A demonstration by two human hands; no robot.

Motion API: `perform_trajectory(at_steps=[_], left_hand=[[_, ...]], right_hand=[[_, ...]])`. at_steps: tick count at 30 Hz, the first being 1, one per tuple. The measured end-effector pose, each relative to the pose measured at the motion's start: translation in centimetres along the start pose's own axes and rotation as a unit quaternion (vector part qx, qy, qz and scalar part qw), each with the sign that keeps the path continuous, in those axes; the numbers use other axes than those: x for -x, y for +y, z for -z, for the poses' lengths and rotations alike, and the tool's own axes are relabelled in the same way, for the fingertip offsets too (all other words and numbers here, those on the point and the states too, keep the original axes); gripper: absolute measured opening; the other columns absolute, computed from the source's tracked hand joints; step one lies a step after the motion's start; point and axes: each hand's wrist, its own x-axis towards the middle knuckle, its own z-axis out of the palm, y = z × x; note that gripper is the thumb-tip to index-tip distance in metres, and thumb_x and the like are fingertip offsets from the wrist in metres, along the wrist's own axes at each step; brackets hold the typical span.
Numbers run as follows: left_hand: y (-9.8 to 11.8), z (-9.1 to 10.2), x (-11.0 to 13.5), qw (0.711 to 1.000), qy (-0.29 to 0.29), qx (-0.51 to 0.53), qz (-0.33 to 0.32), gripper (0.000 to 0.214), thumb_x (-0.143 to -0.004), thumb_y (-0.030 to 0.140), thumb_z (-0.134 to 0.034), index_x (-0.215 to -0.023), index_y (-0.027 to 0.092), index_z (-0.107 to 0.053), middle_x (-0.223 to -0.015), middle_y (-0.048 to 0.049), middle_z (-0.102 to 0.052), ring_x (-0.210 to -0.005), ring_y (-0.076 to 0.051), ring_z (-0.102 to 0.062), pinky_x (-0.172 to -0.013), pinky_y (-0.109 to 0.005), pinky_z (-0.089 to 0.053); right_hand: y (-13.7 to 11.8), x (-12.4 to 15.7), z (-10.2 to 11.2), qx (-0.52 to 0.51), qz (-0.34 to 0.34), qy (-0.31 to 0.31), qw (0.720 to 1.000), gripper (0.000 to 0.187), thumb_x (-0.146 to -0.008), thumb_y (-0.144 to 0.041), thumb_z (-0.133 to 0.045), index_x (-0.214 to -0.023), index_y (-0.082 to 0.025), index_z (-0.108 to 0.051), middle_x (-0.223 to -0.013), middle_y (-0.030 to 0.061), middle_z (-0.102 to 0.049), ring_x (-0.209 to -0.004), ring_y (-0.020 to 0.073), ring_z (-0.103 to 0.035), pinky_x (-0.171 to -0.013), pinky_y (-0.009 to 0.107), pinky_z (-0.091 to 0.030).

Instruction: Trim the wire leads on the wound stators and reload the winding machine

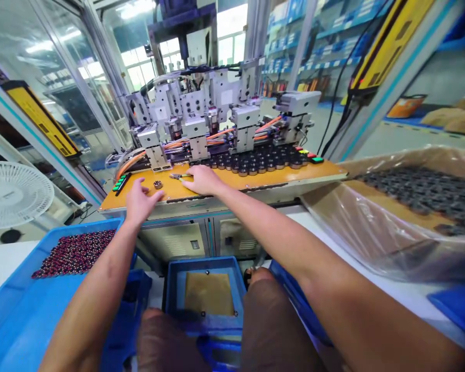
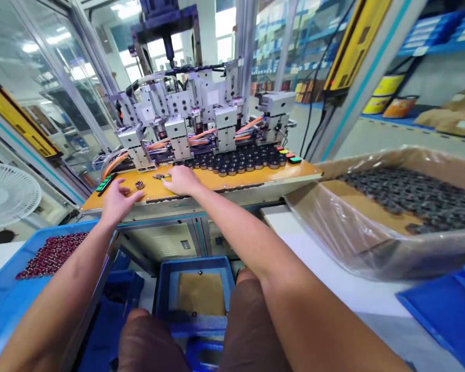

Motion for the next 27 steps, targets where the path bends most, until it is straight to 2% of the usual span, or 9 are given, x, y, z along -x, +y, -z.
perform_trajectory(at_steps=[3,5,7,11,15,19,21,23,27], left_hand=[[1.8,-2.6,-2.2,0.997,0.013,0.057,0.047,0.072,-0.06,0.032,-0.086,-0.123,0.012,-0.058,-0.086,-0.0076,-0.069,-0.094,-0.029,-0.065,-0.095,-0.045,-0.046],[2.1,-2.7,-1.9,0.991,0.023,0.111,0.066,0.065,-0.06,0.024,-0.085,-0.118,0.012,-0.06,-0.083,-0.0056,-0.067,-0.092,-0.027,-0.065,-0.096,-0.045,-0.046],[1.6,-1.5,0.1,0.981,0.032,0.177,0.077,0.063,-0.062,0.021,-0.083,-0.119,0.013,-0.059,-0.088,-0.0052,-0.066,-0.089,-0.023,-0.066,-0.093,-0.042,-0.049],[-0.6,1.9,8.8,0.94,0.049,0.318,0.119,0.064,-0.069,0.023,-0.076,-0.128,0.018,-0.053,-0.102,-0.0064,-0.068,-0.084,-0.017,-0.069,-0.085,-0.036,-0.056],[-2.8,4.2,18.4,0.888,0.045,0.419,0.184,0.056,-0.068,0.027,-0.076,-0.119,0.016,-0.056,-0.1,-0.0089,-0.072,-0.082,-0.019,-0.073,-0.079,-0.035,-0.059],[-3.3,6.4,25.2,0.855,0.033,0.474,0.209,0.058,-0.061,0.021,-0.085,-0.113,0.016,-0.061,-0.1,-0.0094,-0.075,-0.085,-0.018,-0.073,-0.081,-0.032,-0.059],[-2.5,7.5,27.7,0.853,0.032,0.483,0.197,0.059,-0.062,0.018,-0.087,-0.116,0.019,-0.062,-0.104,-0.0082,-0.076,-0.088,-0.017,-0.073,-0.081,-0.029,-0.059],[-1.4,8.4,29.7,0.874,0.046,0.459,0.153,0.057,-0.067,0.013,-0.085,-0.119,0.022,-0.062,-0.108,-0.0071,-0.076,-0.094,-0.017,-0.073,-0.084,-0.027,-0.059],[0.3,9.0,32.2,0.922,0.083,0.374,0.047,0.055,-0.075,0.003,-0.077,-0.124,0.025,-0.063,-0.113,-0.0055,-0.077,-0.104,-0.019,-0.073,-0.093,-0.03,-0.059]], right_hand=[[0.2,0.0,-0.1,0.006,0.006,0.001,1.0,0.035,-0.091,-0.042,-0.056,-0.105,-0.014,-0.074,-0.11,0.0134,-0.073,-0.1,0.0257,-0.066,-0.085,0.031,-0.046],[0.2,0.0,-0.2,0.009,0.008,0.001,1.0,0.036,-0.091,-0.042,-0.057,-0.108,-0.015,-0.074,-0.112,0.0126,-0.073,-0.102,0.0255,-0.066,-0.086,0.03,-0.046],[0.1,0.3,-0.3,0.01,0.011,-0.002,1.0,0.037,-0.09,-0.042,-0.057,-0.109,-0.015,-0.074,-0.112,0.0121,-0.074,-0.101,0.025,-0.066,-0.086,0.029,-0.046],[-0.1,1.1,-0.7,0.007,0.015,-0.01,1.0,0.036,-0.089,-0.039,-0.057,-0.107,-0.014,-0.075,-0.11,0.0133,-0.075,-0.099,0.0262,-0.068,-0.082,0.031,-0.048],[-0.1,1.2,-1.2,0.01,0.011,-0.015,1.0,0.036,-0.087,-0.037,-0.058,-0.106,-0.013,-0.076,-0.109,0.0158,-0.075,-0.099,0.0307,-0.069,-0.083,0.035,-0.05],[-1.6,2.1,-0.3,0.026,-0.001,0.006,1.0,0.039,-0.088,-0.038,-0.06,-0.111,-0.009,-0.073,-0.115,0.0201,-0.071,-0.107,0.0354,-0.066,-0.09,0.042,-0.05],[-3.8,4.4,1.2,-0.009,0.016,0.058,0.998,0.042,-0.089,-0.039,-0.059,-0.117,-0.009,-0.069,-0.12,0.0201,-0.069,-0.11,0.0341,-0.065,-0.093,0.043,-0.049],[-6.9,8.4,3.3,-0.101,0.071,0.098,0.987,0.04,-0.092,-0.038,-0.057,-0.121,-0.012,-0.067,-0.119,0.0157,-0.07,-0.103,0.028,-0.067,-0.092,0.04,-0.051],[-13.2,18.9,6.7,-0.24,0.252,-0.037,0.937,0.03,-0.096,-0.037,-0.058,-0.119,-0.021,-0.069,-0.121,0.0074,-0.07,-0.097,0.0211,-0.069,-0.082,0.032,-0.055]])
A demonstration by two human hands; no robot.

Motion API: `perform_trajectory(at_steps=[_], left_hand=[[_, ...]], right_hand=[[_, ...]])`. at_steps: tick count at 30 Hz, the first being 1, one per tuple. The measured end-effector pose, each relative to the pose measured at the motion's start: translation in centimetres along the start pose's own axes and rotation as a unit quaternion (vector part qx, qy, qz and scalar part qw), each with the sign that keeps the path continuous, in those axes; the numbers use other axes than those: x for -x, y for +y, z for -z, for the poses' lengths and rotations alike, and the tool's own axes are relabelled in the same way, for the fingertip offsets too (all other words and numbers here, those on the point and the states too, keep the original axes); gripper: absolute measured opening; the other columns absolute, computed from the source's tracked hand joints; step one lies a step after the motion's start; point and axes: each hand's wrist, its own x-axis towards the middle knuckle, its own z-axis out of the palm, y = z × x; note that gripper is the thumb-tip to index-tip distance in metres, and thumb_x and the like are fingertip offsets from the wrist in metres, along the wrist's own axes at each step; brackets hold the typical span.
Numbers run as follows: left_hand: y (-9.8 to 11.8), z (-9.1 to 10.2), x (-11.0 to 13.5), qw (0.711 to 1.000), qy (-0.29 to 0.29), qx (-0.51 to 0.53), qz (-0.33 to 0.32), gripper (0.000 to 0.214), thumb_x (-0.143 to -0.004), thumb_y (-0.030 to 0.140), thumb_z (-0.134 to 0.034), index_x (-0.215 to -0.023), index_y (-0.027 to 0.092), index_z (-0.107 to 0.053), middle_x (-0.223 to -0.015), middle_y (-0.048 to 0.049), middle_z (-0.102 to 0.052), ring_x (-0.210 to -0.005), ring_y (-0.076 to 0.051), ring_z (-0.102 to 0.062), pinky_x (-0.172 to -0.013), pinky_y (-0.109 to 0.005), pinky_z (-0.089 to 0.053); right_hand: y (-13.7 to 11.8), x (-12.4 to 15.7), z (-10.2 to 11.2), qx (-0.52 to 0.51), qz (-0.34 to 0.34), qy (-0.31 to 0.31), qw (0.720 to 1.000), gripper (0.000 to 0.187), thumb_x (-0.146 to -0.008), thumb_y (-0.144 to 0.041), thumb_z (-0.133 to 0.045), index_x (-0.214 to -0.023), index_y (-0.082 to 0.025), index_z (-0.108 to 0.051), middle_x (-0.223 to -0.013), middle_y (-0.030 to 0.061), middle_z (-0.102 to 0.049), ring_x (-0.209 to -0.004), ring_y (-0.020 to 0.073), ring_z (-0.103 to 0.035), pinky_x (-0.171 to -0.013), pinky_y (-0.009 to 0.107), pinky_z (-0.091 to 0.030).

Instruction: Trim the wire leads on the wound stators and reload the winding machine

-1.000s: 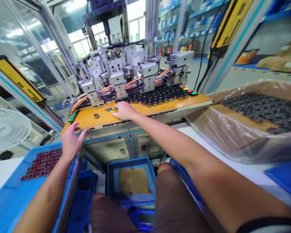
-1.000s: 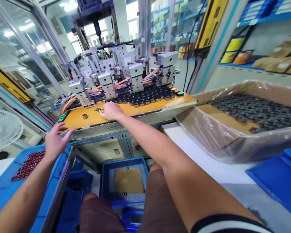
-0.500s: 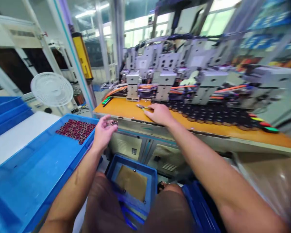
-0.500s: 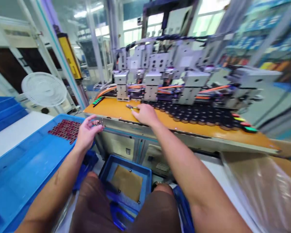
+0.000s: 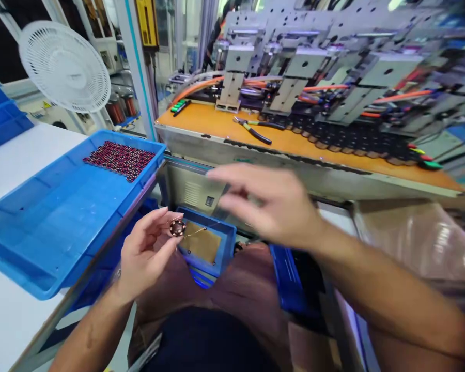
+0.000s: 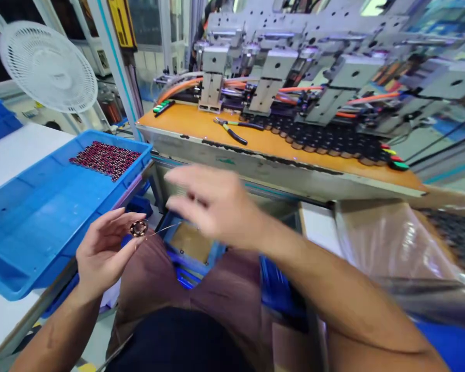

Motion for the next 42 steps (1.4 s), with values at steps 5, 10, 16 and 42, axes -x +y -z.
perform_trajectory(at_steps=[5,10,16,42], left_hand=[[-0.6,-0.9,1.1,0.996,-0.055,-0.01,-0.076,0.066,-0.075,-0.003,-0.074,-0.132,0.024,-0.058,-0.117,-0.0069,-0.076,-0.104,-0.018,-0.074,-0.088,-0.026,-0.061],[-1.0,-2.1,1.8,0.994,-0.095,0.051,-0.009,0.066,-0.074,0.0,-0.077,-0.132,0.025,-0.056,-0.116,-0.0066,-0.075,-0.096,-0.013,-0.074,-0.083,-0.02,-0.062],[-0.9,-2.6,2.1,0.996,-0.069,0.052,-0.01,0.07,-0.069,0.0,-0.082,-0.13,0.025,-0.058,-0.103,-0.0017,-0.073,-0.085,-0.01,-0.073,-0.076,-0.017,-0.062],[-1.2,-3.6,2.7,0.979,-0.163,0.051,-0.109,0.086,-0.07,-0.012,-0.073,-0.144,0.026,-0.048,-0.12,-0.0059,-0.074,-0.107,-0.016,-0.072,-0.096,-0.025,-0.059]], right_hand=[[-4.8,6.4,-3.2,-0.03,-0.004,-0.134,0.991,0.027,-0.101,-0.021,-0.048,-0.099,-0.014,-0.074,-0.081,0.0074,-0.074,-0.073,0.018,-0.068,-0.067,0.028,-0.052],[-4.1,8.3,-4.1,-0.195,-0.092,-0.081,0.973,0.017,-0.091,-0.007,-0.058,-0.087,-0.012,-0.073,-0.068,0.0001,-0.072,-0.06,0.0084,-0.065,-0.061,0.017,-0.046],[-5.1,9.5,-4.6,-0.342,-0.088,-0.057,0.934,0.013,-0.091,-0.009,-0.059,-0.088,-0.011,-0.072,-0.055,-0.0023,-0.066,-0.049,0.0063,-0.061,-0.053,0.015,-0.045],[-4.1,8.5,-5.7,-0.503,-0.318,0.068,0.801,0.031,-0.08,-0.041,-0.078,-0.075,-0.016,-0.06,-0.071,-0.0016,-0.058,-0.064,0.0095,-0.051,-0.061,0.024,-0.042]])
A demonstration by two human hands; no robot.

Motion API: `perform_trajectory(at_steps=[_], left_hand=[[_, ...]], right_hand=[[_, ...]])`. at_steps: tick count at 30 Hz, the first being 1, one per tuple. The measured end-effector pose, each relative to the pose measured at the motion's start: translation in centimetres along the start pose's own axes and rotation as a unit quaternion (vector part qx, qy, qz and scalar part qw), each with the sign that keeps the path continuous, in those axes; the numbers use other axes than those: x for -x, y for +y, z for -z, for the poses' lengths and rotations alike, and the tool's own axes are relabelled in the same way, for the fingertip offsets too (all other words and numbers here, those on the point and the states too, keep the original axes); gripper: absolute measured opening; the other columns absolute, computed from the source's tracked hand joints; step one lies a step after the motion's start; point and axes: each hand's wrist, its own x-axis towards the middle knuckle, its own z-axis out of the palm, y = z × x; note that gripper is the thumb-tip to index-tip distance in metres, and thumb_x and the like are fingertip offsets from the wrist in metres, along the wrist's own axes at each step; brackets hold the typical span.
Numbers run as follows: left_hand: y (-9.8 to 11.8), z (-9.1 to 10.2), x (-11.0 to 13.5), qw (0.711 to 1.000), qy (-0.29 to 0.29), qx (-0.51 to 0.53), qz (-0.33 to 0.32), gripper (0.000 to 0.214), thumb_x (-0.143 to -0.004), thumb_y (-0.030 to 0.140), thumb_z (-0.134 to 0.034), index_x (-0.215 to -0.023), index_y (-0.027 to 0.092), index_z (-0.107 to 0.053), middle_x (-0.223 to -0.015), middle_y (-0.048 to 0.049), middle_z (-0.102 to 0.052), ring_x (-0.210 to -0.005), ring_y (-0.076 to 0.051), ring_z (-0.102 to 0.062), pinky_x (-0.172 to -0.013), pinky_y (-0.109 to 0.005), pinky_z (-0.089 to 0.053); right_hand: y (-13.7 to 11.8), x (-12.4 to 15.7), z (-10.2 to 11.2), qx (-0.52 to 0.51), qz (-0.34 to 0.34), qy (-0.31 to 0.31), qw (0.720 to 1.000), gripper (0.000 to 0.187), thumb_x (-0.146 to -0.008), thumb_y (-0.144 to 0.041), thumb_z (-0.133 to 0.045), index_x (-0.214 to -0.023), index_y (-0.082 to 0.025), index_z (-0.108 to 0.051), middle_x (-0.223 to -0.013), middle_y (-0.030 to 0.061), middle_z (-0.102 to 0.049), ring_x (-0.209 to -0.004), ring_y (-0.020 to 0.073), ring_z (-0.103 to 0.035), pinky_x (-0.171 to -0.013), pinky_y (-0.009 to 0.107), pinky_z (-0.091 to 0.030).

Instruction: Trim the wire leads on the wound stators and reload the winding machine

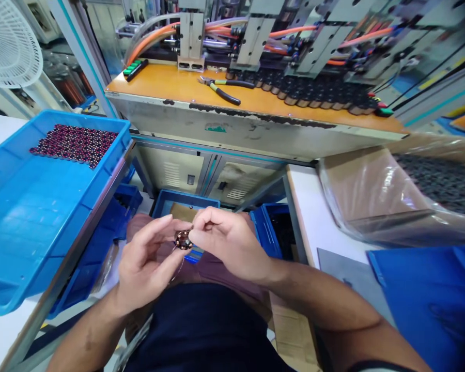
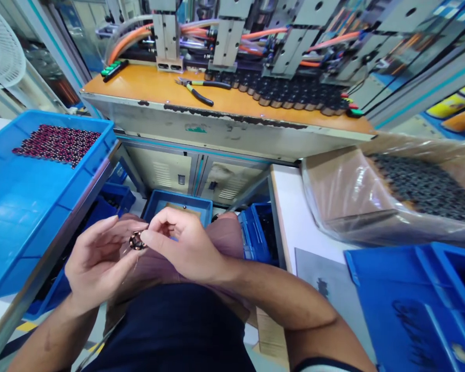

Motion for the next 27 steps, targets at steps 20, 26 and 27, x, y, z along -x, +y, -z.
perform_trajectory(at_steps=[20,26,27], left_hand=[[-0.1,-0.2,-1.0,0.973,-0.019,0.142,0.182,0.038,-0.066,0.014,-0.087,-0.101,0.024,-0.079,-0.101,-0.0096,-0.07,-0.091,-0.018,-0.069,-0.075,-0.026,-0.06],[0.2,0.0,-0.8,0.956,-0.021,0.209,0.204,0.038,-0.07,0.008,-0.082,-0.104,0.023,-0.076,-0.101,-0.0086,-0.072,-0.093,-0.018,-0.071,-0.077,-0.027,-0.061],[0.3,0.0,-0.8,0.957,-0.018,0.207,0.202,0.037,-0.069,0.007,-0.082,-0.103,0.023,-0.076,-0.101,-0.0087,-0.072,-0.093,-0.019,-0.071,-0.078,-0.027,-0.061]], right_hand=[[-1.3,0.5,1.0,0.084,0.019,-0.049,0.995,0.03,-0.088,-0.039,-0.067,-0.072,-0.016,-0.058,-0.066,-0.0025,-0.055,-0.061,0.0087,-0.047,-0.058,0.023,-0.04],[-1.8,0.4,2.4,0.097,-0.019,-0.066,0.993,0.026,-0.087,-0.035,-0.062,-0.07,-0.016,-0.056,-0.064,-0.0021,-0.055,-0.058,0.0091,-0.048,-0.055,0.022,-0.039],[-1.9,0.4,2.5,0.096,-0.027,-0.062,0.993,0.026,-0.086,-0.035,-0.064,-0.07,-0.017,-0.056,-0.064,-0.0023,-0.054,-0.058,0.0089,-0.048,-0.054,0.022,-0.039]])
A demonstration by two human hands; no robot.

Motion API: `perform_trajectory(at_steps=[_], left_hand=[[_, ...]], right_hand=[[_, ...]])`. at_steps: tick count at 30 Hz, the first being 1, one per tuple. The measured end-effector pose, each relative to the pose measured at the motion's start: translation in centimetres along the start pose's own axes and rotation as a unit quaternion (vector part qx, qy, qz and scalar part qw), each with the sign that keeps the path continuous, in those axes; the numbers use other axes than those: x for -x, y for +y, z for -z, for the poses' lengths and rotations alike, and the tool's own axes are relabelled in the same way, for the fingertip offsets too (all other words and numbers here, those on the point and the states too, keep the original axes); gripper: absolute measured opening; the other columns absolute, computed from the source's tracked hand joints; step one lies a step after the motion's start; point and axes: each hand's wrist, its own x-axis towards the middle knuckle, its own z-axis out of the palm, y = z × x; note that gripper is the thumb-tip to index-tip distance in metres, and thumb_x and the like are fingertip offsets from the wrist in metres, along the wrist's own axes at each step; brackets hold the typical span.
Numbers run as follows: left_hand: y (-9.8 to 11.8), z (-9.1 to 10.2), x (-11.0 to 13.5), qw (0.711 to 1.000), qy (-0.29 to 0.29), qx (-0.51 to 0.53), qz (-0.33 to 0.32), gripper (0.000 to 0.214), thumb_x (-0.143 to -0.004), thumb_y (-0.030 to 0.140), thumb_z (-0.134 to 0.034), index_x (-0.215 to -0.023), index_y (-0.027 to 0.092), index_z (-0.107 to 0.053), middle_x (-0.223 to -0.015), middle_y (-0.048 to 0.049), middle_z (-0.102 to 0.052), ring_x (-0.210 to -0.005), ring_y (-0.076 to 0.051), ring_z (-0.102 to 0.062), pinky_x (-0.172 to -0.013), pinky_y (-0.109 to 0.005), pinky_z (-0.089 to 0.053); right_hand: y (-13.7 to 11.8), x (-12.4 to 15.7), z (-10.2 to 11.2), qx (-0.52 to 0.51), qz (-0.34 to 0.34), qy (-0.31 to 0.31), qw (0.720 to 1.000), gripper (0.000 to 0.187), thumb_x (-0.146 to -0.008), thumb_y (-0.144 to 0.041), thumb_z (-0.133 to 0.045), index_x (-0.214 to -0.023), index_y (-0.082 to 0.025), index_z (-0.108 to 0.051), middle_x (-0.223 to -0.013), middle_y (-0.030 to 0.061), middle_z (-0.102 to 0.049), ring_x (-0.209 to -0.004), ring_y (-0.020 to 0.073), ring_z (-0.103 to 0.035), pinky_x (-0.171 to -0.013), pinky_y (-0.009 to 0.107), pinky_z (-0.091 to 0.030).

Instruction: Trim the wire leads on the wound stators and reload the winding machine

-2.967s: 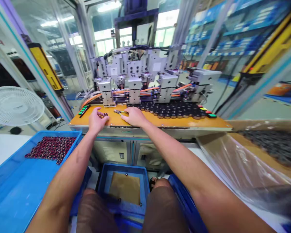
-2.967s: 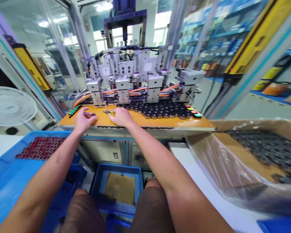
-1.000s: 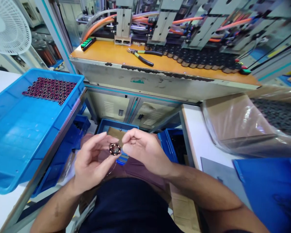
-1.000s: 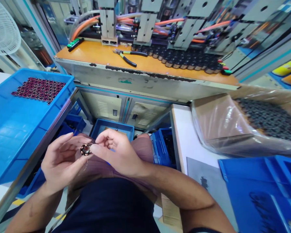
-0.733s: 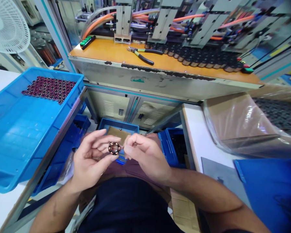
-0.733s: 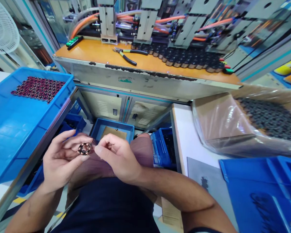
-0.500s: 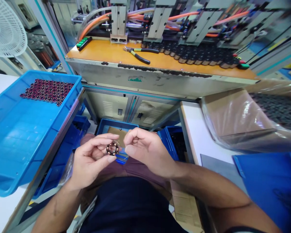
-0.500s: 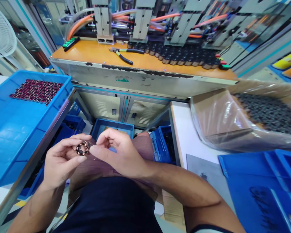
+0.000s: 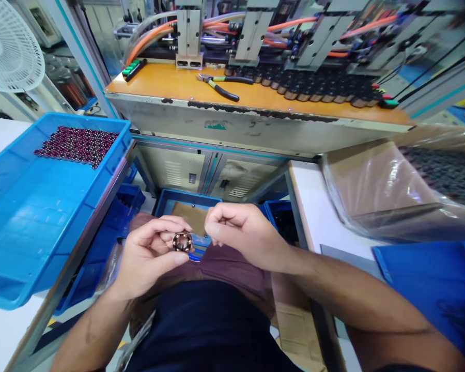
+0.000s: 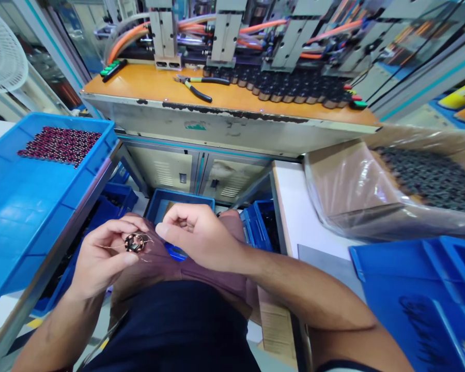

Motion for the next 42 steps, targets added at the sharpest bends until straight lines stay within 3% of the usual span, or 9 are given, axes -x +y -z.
perform_trajectory(at_steps=[6,10,12,16,20,25,29,36,42], left_hand=[[0.6,-0.1,-0.3,0.999,-0.008,-0.045,0.005,0.033,-0.07,0.007,-0.082,-0.099,0.021,-0.077,-0.102,-0.0099,-0.073,-0.092,-0.019,-0.072,-0.081,-0.028,-0.061],[1.1,-0.1,-0.3,0.999,-0.015,-0.029,0.02,0.028,-0.069,0.01,-0.083,-0.095,0.02,-0.078,-0.098,-0.0106,-0.075,-0.091,-0.022,-0.074,-0.08,-0.031,-0.063],[1.4,-0.3,-0.4,0.998,-0.023,-0.018,0.049,0.029,-0.067,0.011,-0.085,-0.094,0.019,-0.079,-0.097,-0.0107,-0.077,-0.085,-0.022,-0.076,-0.072,-0.03,-0.065],[1.5,-0.9,-0.5,0.992,-0.051,-0.007,0.118,0.031,-0.066,0.012,-0.086,-0.096,0.019,-0.079,-0.081,-0.0077,-0.079,-0.062,-0.02,-0.075,-0.057,-0.029,-0.065],[1.4,-0.9,-0.4,0.99,-0.056,-0.014,0.13,0.034,-0.065,0.011,-0.086,-0.098,0.018,-0.079,-0.08,-0.0073,-0.08,-0.065,-0.022,-0.076,-0.061,-0.03,-0.066],[1.3,-0.2,-0.1,0.996,-0.023,-0.029,0.076,0.037,-0.066,0.005,-0.085,-0.099,0.021,-0.079,-0.097,-0.0093,-0.08,-0.079,-0.022,-0.078,-0.07,-0.028,-0.066],[1.2,0.0,-0.1,0.998,0.009,-0.057,0.02,0.04,-0.063,0.007,-0.087,-0.099,0.022,-0.079,-0.1,-0.0104,-0.079,-0.083,-0.022,-0.078,-0.072,-0.027,-0.066],[1.0,0.1,-0.3,0.994,-0.018,-0.111,-0.013,0.038,-0.066,0.003,-0.084,-0.097,0.024,-0.079,-0.101,-0.0069,-0.076,-0.087,-0.016,-0.075,-0.076,-0.022,-0.063],[1.1,0.1,-0.1,0.991,-0.014,-0.131,-0.011,0.037,-0.065,0.003,-0.084,-0.096,0.023,-0.079,-0.102,-0.0083,-0.076,-0.089,-0.018,-0.075,-0.075,-0.023,-0.063]], right_hand=[[-0.2,0.1,0.1,-0.013,-0.007,-0.048,0.999,0.029,-0.082,-0.038,-0.074,-0.07,-0.015,-0.061,-0.064,-0.0024,-0.056,-0.059,0.0081,-0.048,-0.055,0.021,-0.039],[-0.3,-0.1,1.3,0.022,-0.025,-0.036,0.999,0.028,-0.082,-0.036,-0.073,-0.067,-0.015,-0.06,-0.064,-0.0018,-0.055,-0.058,0.0085,-0.047,-0.054,0.021,-0.039],[-0.8,-0.6,1.8,0.046,0.007,-0.039,0.998,0.023,-0.081,-0.034,-0.075,-0.075,-0.015,-0.064,-0.07,-0.0008,-0.058,-0.062,0.009,-0.049,-0.057,0.022,-0.041],[-1.9,-2.6,1.9,0.118,0.129,-0.141,0.974,0.02,-0.08,-0.031,-0.079,-0.091,-0.016,-0.072,-0.086,0.0014,-0.062,-0.078,0.0119,-0.056,-0.071,0.025,-0.047],[-2.0,-3.9,1.4,0.117,0.12,-0.22,0.961,0.007,-0.083,-0.021,-0.074,-0.083,-0.016,-0.071,-0.084,-0.0003,-0.061,-0.077,0.011,-0.058,-0.073,0.025,-0.048],[-1.7,-3.2,0.8,0.121,0.05,-0.117,0.984,0.02,-0.087,-0.029,-0.07,-0.075,-0.015,-0.065,-0.07,-0.002,-0.06,-0.064,0.0095,-0.051,-0.059,0.022,-0.04],[-2.2,-1.9,0.5,0.101,-0.006,-0.062,0.993,0.025,-0.084,-0.034,-0.072,-0.07,-0.015,-0.064,-0.069,-0.0012,-0.062,-0.064,0.0099,-0.053,-0.059,0.022,-0.042],[-3.4,-1.1,0.6,0.105,-0.084,-0.086,0.987,0.012,-0.084,-0.022,-0.067,-0.077,-0.014,-0.069,-0.064,-0.0021,-0.063,-0.058,0.0085,-0.054,-0.053,0.019,-0.041],[-4.1,-1.6,0.8,0.198,-0.059,-0.11,0.972,0.009,-0.083,-0.02,-0.069,-0.078,-0.015,-0.073,-0.063,-0.0021,-0.065,-0.054,0.0077,-0.054,-0.048,0.017,-0.039]])
